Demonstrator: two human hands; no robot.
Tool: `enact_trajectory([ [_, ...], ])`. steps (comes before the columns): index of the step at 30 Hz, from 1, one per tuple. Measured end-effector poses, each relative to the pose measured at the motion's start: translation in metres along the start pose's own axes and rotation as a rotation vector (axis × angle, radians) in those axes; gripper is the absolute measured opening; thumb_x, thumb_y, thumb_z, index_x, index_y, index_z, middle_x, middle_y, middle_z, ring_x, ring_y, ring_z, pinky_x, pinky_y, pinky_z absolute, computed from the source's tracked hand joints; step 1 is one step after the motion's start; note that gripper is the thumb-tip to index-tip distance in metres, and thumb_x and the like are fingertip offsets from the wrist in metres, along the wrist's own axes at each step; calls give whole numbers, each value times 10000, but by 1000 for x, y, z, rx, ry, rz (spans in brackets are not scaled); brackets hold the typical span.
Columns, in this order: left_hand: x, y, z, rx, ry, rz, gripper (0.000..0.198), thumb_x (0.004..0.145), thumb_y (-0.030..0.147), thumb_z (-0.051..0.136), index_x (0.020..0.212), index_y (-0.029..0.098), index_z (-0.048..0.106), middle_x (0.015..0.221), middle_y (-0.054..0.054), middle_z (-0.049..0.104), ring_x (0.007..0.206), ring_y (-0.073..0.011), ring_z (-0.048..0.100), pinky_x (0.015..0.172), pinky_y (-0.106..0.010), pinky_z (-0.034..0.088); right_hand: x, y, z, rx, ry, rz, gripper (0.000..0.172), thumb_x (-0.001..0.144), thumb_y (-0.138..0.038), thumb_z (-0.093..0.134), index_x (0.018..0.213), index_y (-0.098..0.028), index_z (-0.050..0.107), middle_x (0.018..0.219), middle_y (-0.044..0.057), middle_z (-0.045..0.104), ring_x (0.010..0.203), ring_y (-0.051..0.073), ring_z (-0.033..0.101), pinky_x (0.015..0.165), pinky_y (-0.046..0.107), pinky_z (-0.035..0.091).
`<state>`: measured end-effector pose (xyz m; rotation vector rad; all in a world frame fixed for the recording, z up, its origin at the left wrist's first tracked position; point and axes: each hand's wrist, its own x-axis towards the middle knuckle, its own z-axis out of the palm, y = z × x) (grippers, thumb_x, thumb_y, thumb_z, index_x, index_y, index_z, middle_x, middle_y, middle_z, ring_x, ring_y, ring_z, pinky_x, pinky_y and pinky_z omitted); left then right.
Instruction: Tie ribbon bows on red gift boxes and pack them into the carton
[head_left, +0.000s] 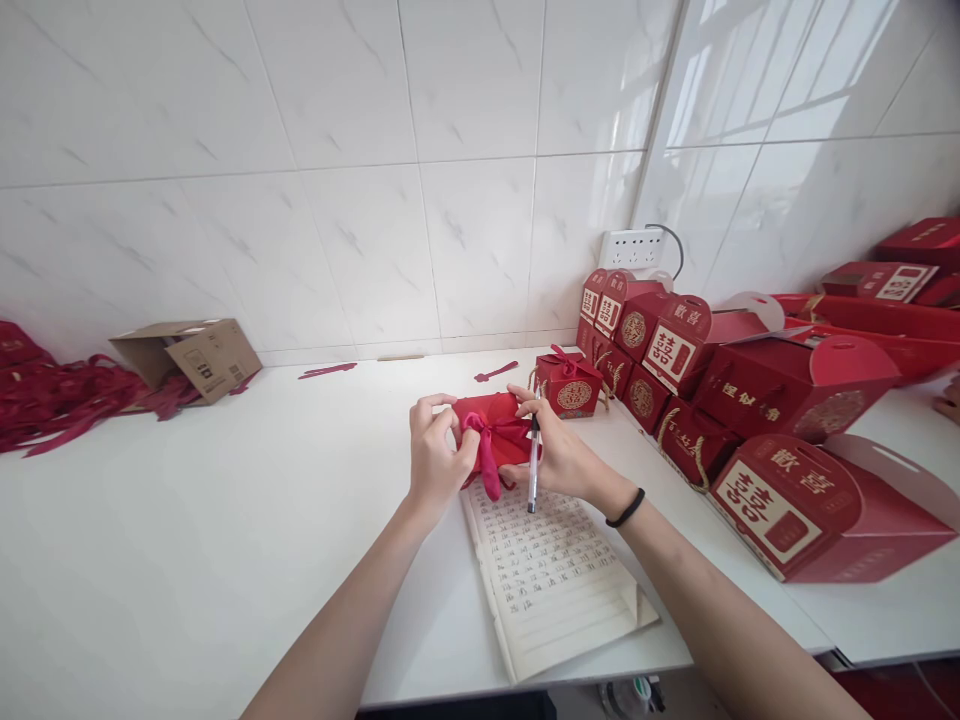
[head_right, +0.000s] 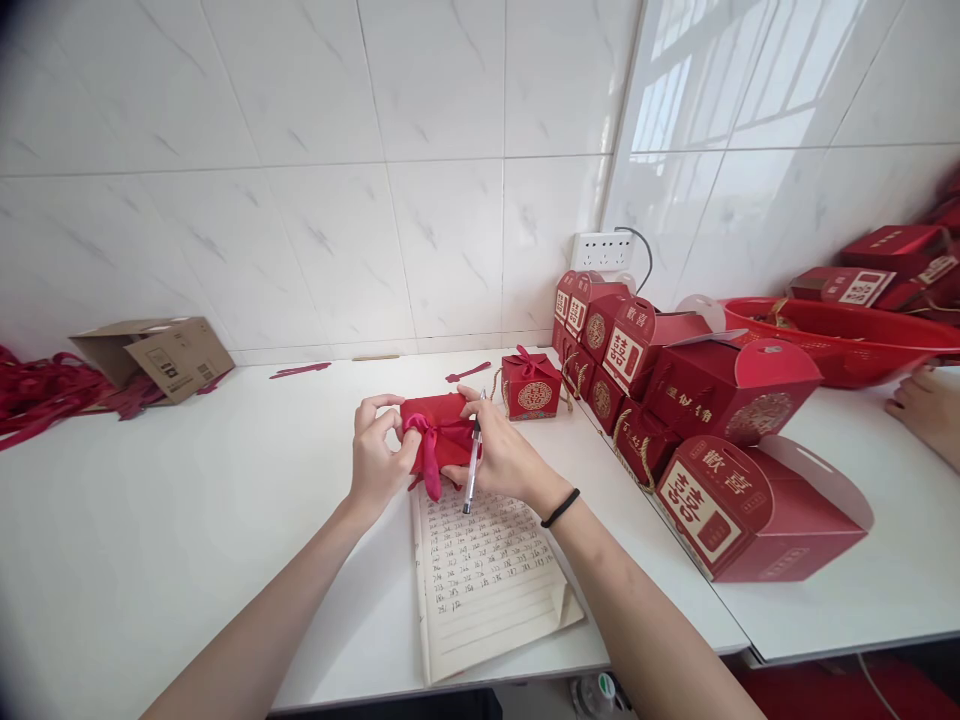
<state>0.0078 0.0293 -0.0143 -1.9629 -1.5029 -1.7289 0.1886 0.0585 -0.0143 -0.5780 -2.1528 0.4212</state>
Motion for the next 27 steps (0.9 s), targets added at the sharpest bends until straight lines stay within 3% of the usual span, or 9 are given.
enact_trajectory([
  [7,-1,-2,-1,-36,-19,-38,189,798,152,443,615,190,415,991,-76,516,973,-210,514,824,-389,455,1,0,0,-11,10,-19,519,700,-298,723,1017,-216,320,1362,222,337,1287,310,341,958,462,404],
  [12,-1,-4,0,-64,-26,-54,81,754,123,483,727,193,451,1047,-84,473,1024,-210,510,804,-362,508,1,0,-2,-5,-13,37,540,681,-307,737,1030,-220,333,1372,206,332,1272,315,363,951,463,420],
  [15,0,-3,-1,-86,-11,-27,139,725,88,476,802,203,461,1030,-76,469,1065,-214,492,793,-357,527,0,-1,-2,4,3,38,538,679,-317,744,1021,-222,339,1386,198,321,1267,308,373,959,459,416],
  [22,-1,-3,-1,-97,-80,57,159,716,104,507,844,197,502,1025,-90,473,1043,-230,497,807,-384,517,0,0,-2,3,-1,20,518,709,-334,730,1022,-223,331,1388,203,321,1288,299,344,964,458,404],
  [27,0,-1,2,-114,-55,-23,76,767,130,504,805,194,496,1026,-78,485,1011,-199,519,783,-345,526,-1,2,-1,0,-4,28,535,702,-316,737,1020,-227,317,1410,205,283,1278,286,359,964,449,396],
])
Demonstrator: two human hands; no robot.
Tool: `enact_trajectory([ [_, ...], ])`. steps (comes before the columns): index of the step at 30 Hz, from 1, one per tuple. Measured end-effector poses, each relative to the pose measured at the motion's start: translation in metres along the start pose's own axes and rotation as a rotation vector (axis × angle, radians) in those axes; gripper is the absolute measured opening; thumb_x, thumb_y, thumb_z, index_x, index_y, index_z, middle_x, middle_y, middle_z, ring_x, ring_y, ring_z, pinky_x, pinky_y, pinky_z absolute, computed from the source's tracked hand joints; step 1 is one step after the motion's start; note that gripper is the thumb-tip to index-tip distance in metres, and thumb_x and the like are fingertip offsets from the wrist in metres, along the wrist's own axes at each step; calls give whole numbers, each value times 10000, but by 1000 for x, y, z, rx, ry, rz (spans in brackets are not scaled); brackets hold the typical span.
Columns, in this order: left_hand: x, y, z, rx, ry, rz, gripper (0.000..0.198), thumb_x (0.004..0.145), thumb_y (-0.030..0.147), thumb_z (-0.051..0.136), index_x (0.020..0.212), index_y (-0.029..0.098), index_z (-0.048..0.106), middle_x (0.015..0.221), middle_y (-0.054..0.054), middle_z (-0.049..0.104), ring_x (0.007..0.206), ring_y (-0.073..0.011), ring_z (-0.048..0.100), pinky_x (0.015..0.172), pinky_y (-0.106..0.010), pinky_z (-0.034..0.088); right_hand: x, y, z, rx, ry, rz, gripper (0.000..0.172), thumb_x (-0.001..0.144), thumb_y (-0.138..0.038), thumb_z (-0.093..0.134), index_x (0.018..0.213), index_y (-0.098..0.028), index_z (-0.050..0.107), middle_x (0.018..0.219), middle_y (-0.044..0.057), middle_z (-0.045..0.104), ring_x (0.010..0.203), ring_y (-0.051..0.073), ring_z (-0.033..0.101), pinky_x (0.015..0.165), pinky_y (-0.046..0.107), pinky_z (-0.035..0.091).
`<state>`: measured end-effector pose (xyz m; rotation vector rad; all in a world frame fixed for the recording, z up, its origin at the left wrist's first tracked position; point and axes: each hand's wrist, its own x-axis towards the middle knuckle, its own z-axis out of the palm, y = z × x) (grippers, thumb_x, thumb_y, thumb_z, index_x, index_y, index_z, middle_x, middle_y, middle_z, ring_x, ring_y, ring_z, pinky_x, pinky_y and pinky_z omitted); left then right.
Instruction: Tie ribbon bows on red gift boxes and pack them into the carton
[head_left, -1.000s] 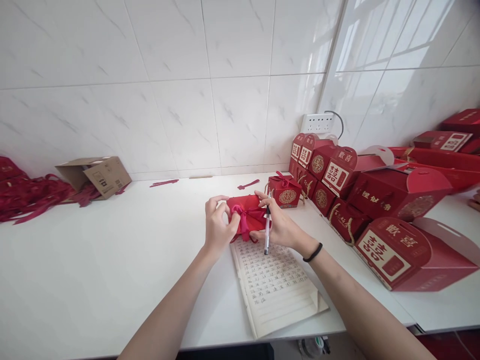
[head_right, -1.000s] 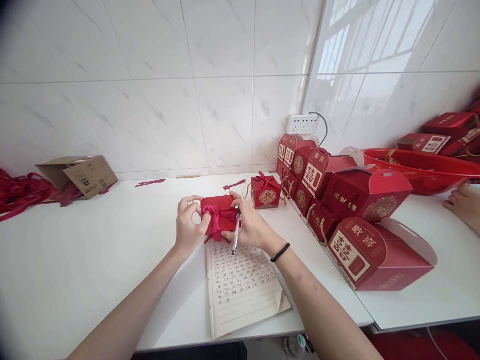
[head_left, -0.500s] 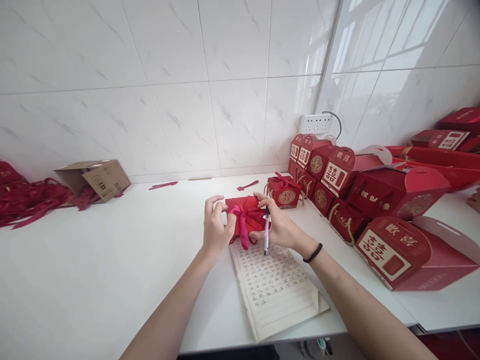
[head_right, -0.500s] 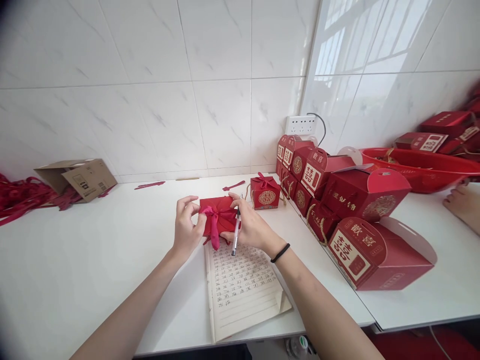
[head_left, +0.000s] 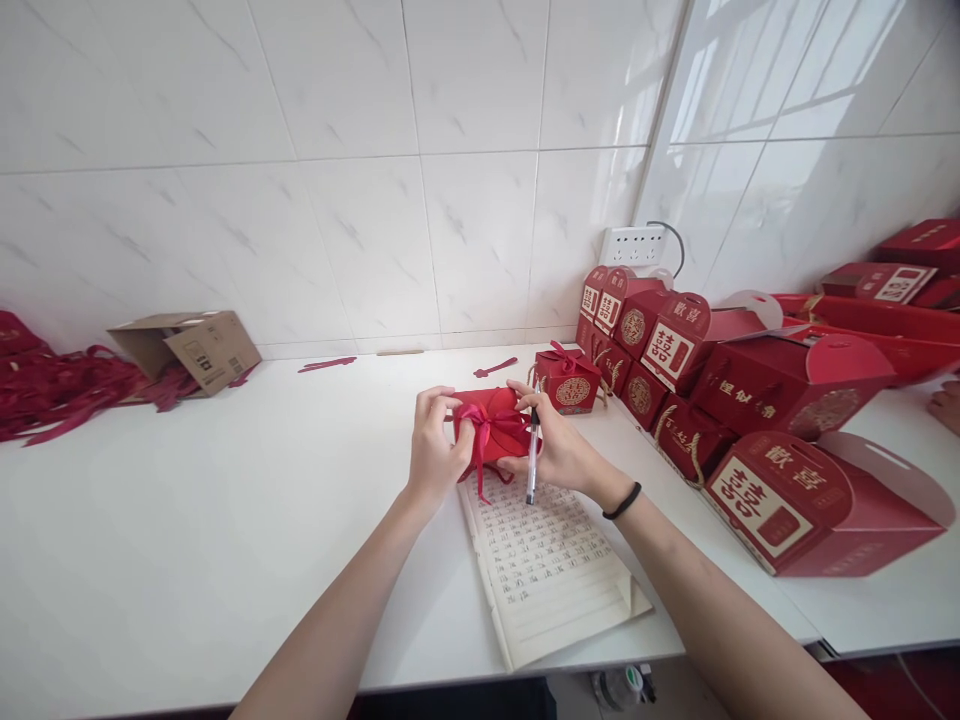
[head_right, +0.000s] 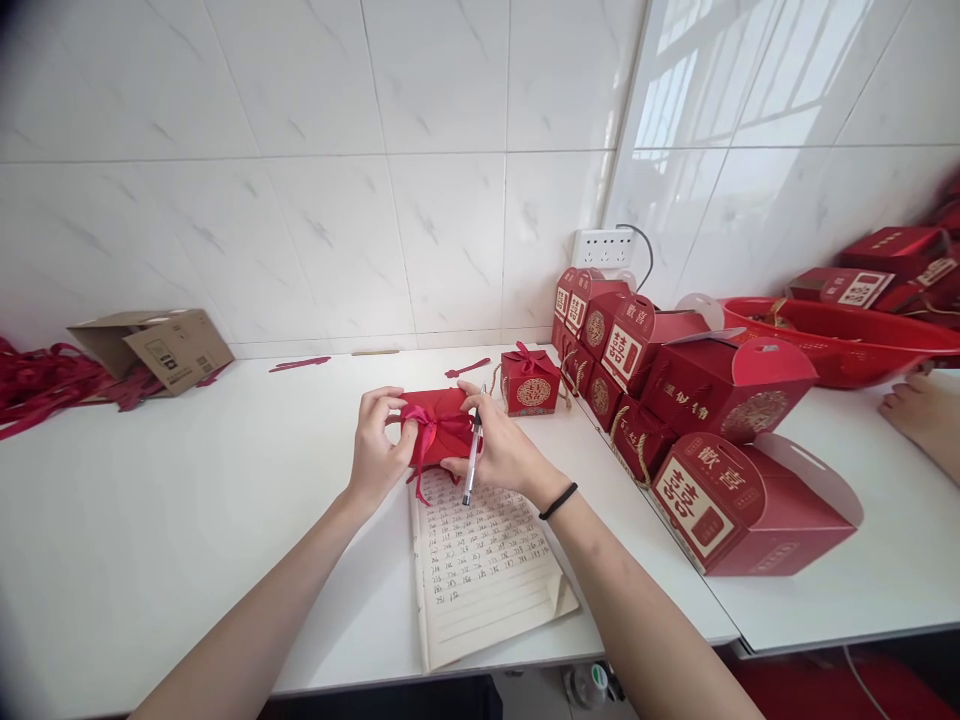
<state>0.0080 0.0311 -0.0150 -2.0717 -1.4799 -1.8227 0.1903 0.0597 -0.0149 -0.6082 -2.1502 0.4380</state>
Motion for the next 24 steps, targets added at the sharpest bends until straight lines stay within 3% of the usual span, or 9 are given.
enact_trajectory([
  [4,0,-1,0,-26,15,-49,120,774,87,447,785,200,486,1023,-70,499,1034,-190,517,785,-336,527,0,1,1,4,-8,-2,541,697,-305,744,1021,-226,318,1409,204,288,1292,286,337,973,449,389],
  [10,-1,-2,-2,-19,-6,61,103,731,137,553,780,188,479,1037,-88,484,1016,-201,516,779,-334,529,0,0,0,-1,2,-7,535,705,-310,741,1025,-223,321,1404,207,295,1285,285,350,960,434,405],
  [16,-1,-2,-1,-18,-3,-8,132,795,203,529,680,184,467,1042,-82,495,962,-175,550,776,-315,520,0,0,0,-17,-8,-9,529,701,-287,740,1023,-219,326,1390,208,315,1289,297,345,949,434,420],
  [24,-3,2,1,-47,46,-78,156,714,111,535,668,198,414,982,-55,508,1042,-192,519,833,-333,489,1,0,1,-16,1,-11,524,695,-293,747,1012,-222,336,1406,197,301,1259,292,389,933,420,433],
])
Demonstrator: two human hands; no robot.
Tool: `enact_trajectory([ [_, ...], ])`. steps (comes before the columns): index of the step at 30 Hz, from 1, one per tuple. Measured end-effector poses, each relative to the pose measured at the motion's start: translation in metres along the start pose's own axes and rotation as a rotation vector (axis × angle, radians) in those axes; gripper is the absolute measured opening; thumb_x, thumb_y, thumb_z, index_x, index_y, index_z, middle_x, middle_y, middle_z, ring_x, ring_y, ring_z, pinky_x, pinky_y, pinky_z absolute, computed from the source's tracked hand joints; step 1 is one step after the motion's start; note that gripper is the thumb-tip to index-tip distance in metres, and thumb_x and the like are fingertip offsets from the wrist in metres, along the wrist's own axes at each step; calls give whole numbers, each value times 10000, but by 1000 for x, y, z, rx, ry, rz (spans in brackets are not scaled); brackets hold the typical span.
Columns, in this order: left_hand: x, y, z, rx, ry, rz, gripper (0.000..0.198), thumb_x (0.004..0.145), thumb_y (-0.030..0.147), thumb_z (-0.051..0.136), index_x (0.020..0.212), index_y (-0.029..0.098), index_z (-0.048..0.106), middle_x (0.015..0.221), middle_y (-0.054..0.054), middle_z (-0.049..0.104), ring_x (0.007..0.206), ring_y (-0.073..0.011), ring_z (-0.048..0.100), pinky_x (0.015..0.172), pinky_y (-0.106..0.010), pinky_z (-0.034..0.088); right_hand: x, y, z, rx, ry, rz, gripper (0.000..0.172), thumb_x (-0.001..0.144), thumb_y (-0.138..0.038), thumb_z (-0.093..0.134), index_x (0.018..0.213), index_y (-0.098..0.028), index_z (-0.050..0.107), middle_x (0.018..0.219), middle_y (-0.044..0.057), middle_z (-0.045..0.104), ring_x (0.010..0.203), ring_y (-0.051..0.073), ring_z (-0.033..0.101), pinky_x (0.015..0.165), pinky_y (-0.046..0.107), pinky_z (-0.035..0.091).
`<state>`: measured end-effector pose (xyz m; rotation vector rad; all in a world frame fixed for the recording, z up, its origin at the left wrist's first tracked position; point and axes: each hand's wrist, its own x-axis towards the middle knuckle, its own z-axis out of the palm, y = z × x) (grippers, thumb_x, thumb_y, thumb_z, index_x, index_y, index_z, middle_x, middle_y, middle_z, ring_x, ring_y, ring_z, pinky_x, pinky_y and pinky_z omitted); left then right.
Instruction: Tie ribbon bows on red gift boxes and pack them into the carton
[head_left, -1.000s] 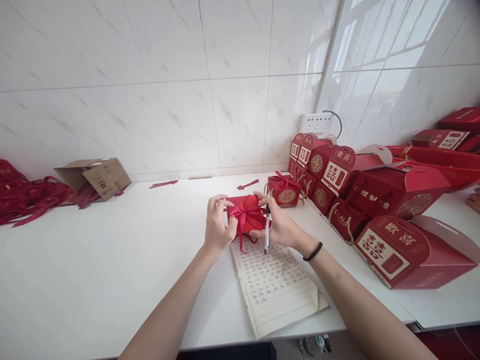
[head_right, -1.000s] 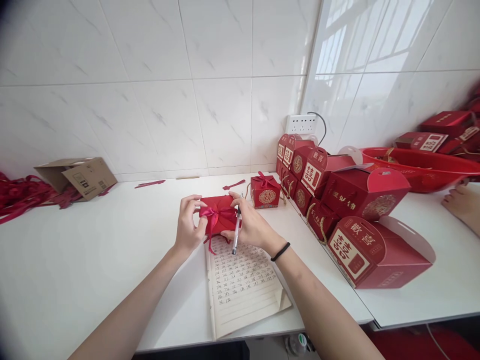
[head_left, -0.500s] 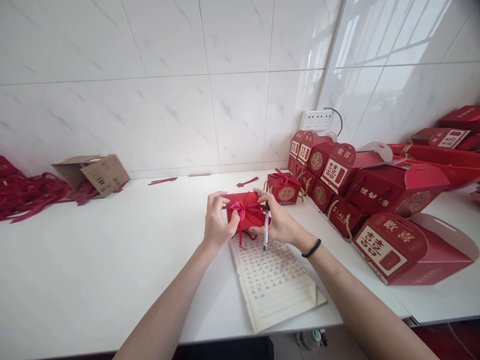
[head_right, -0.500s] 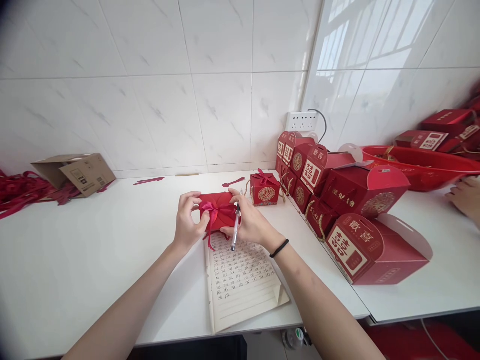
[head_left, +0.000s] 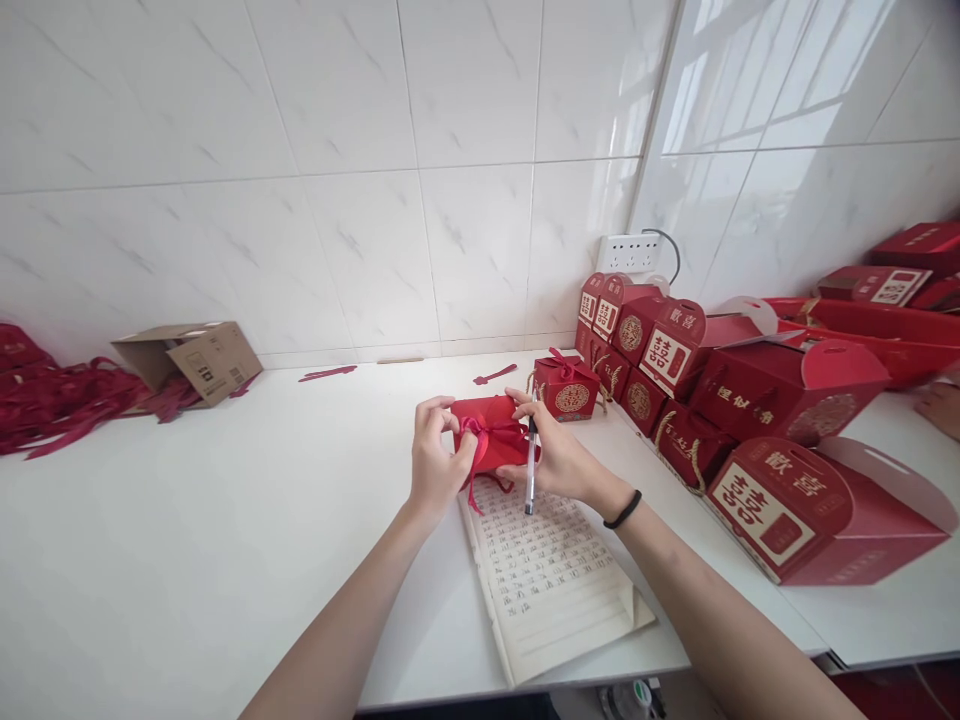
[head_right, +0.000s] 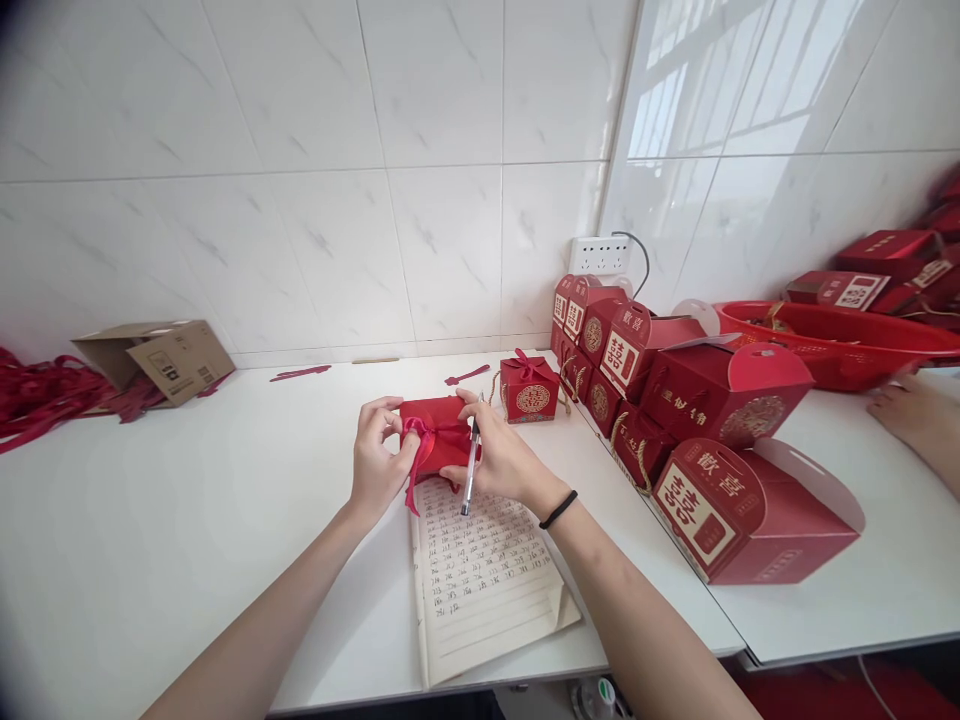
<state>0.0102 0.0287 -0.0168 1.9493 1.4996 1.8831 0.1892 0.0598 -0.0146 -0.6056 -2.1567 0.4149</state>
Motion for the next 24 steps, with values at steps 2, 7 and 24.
enact_trajectory([
  [2,0,1,1,-55,19,-43,143,726,110,517,699,201,410,973,-46,512,1021,-177,519,804,-317,503,0,0,0,1,1,-14,526,696,-291,748,1018,-220,339,1404,200,301,1266,290,379,937,416,429],
  [7,0,1,2,-123,32,-76,120,770,134,486,715,202,404,938,-33,516,975,-152,522,783,-294,517,0,1,-1,4,11,-23,513,702,-260,738,1024,-216,342,1372,199,341,1297,286,335,969,417,404],
  [24,2,0,-4,35,-4,99,174,748,76,485,865,203,511,947,-41,508,941,-154,547,660,-255,574,-2,0,-2,2,9,21,457,754,-360,689,1039,-217,363,1402,191,325,1277,288,365,960,448,408],
])
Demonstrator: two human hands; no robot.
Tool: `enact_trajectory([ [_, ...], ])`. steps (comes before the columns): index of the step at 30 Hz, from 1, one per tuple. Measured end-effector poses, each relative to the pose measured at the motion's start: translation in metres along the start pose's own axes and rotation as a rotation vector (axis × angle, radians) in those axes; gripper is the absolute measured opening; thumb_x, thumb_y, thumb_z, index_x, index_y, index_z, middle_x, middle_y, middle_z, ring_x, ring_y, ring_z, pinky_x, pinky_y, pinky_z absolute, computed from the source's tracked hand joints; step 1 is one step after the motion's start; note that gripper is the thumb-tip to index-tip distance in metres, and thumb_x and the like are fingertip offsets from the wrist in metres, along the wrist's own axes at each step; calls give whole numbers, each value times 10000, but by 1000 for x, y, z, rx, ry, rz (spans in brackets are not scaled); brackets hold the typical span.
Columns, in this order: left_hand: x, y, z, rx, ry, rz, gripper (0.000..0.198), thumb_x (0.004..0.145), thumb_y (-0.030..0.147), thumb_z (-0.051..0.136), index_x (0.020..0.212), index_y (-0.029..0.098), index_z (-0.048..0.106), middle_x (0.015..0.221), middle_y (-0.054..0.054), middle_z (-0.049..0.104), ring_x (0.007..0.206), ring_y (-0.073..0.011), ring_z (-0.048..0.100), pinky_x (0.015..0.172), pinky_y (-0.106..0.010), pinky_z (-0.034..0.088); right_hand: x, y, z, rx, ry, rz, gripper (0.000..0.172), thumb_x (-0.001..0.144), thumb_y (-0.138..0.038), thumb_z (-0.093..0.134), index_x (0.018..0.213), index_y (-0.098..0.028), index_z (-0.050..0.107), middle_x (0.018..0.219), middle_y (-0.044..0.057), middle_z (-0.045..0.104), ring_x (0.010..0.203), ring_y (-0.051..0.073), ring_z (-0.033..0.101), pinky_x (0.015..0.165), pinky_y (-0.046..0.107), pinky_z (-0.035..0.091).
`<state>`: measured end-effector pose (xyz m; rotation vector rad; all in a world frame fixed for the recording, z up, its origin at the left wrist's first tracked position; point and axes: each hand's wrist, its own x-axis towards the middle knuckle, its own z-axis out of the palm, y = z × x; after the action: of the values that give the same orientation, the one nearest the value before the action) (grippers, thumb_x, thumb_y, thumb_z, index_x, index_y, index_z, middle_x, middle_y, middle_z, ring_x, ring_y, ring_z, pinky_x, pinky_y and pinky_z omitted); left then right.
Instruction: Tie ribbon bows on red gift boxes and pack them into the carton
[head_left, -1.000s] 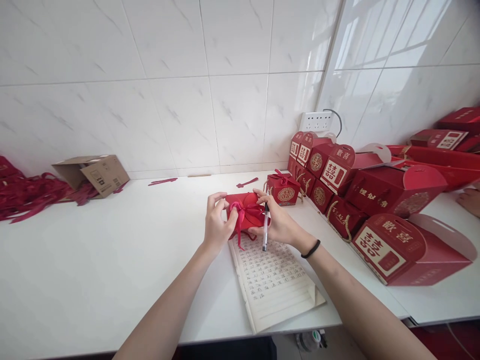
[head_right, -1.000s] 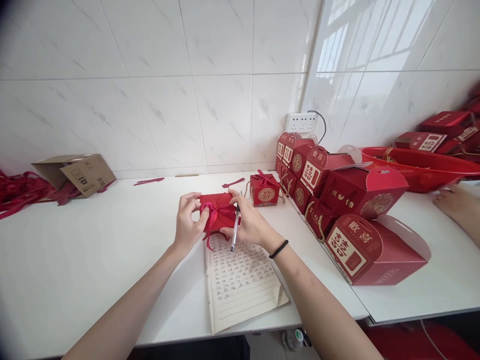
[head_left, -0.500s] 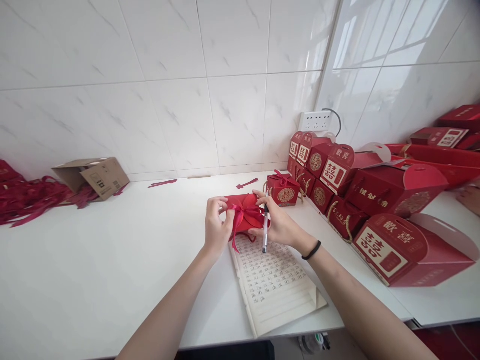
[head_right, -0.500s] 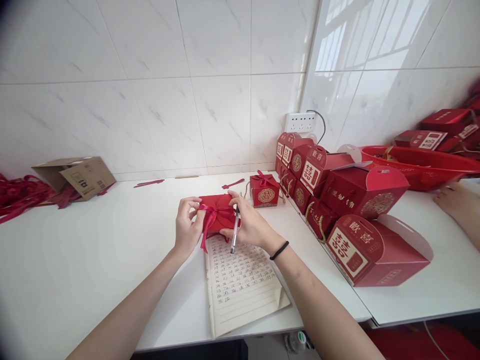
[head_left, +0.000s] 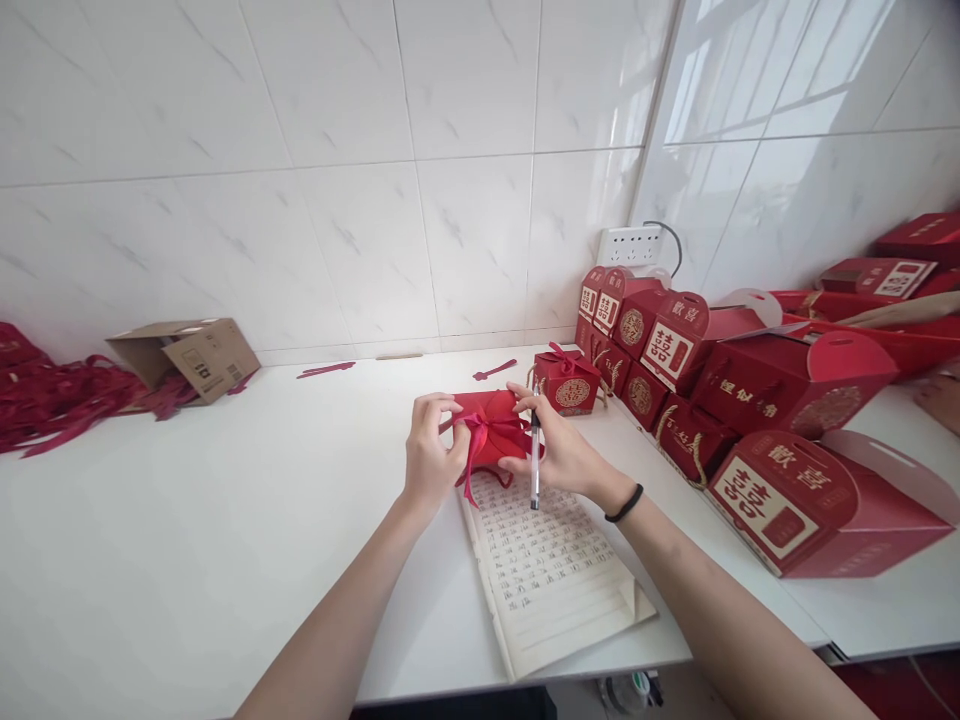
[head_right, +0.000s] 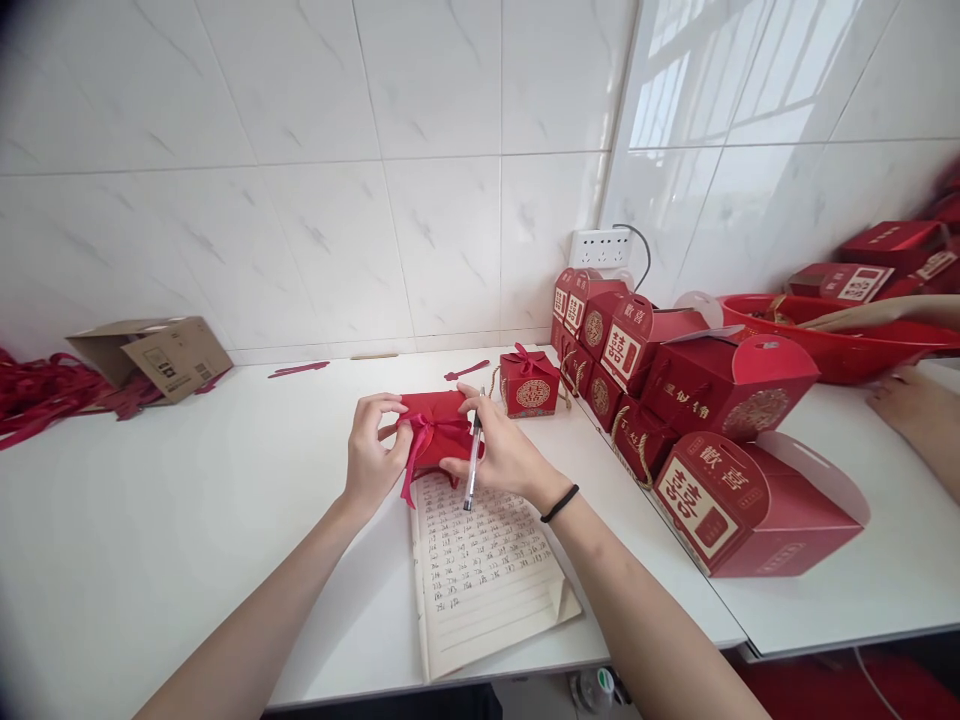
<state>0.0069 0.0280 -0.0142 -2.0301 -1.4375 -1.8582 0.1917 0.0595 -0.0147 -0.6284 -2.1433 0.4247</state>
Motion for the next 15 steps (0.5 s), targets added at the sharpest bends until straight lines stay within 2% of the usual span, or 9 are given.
enact_trajectory([
  [2,0,0,-1,-19,-5,2,146,762,96,493,860,201,519,960,-46,510,955,-158,550,630,-240,575,0,-1,-1,18,26,21,399,787,-368,650,1030,-220,371,1401,176,341,1249,278,407,948,440,422],
  [5,0,-1,-2,-49,-33,-7,98,794,134,490,858,198,529,994,-55,513,980,-162,550,605,-226,572,0,-1,-2,29,71,30,237,836,-323,570,972,-222,403,1329,143,446,1212,254,457,922,399,453],
  [8,-2,-3,-2,-53,-77,14,88,809,159,489,872,198,538,1022,-62,514,1003,-169,546,627,-235,574,1,-2,-1,44,98,61,131,850,-298,517,923,-220,440,1221,117,542,1142,242,522,816,345,514],
  [12,-2,-5,-2,-77,-87,31,100,804,165,491,889,195,533,1033,-72,508,1018,-184,544,612,-239,571,1,-4,0,92,161,119,129,853,-334,516,875,-220,460,1232,104,547,967,223,612,678,310,541],
  [15,-2,-6,-3,-93,-82,0,98,789,154,491,871,194,527,1030,-76,499,1003,-189,547,567,-229,562,1,-3,1,150,204,169,168,858,-368,527,828,-224,444,1260,102,535,925,227,627,649,311,531],
])
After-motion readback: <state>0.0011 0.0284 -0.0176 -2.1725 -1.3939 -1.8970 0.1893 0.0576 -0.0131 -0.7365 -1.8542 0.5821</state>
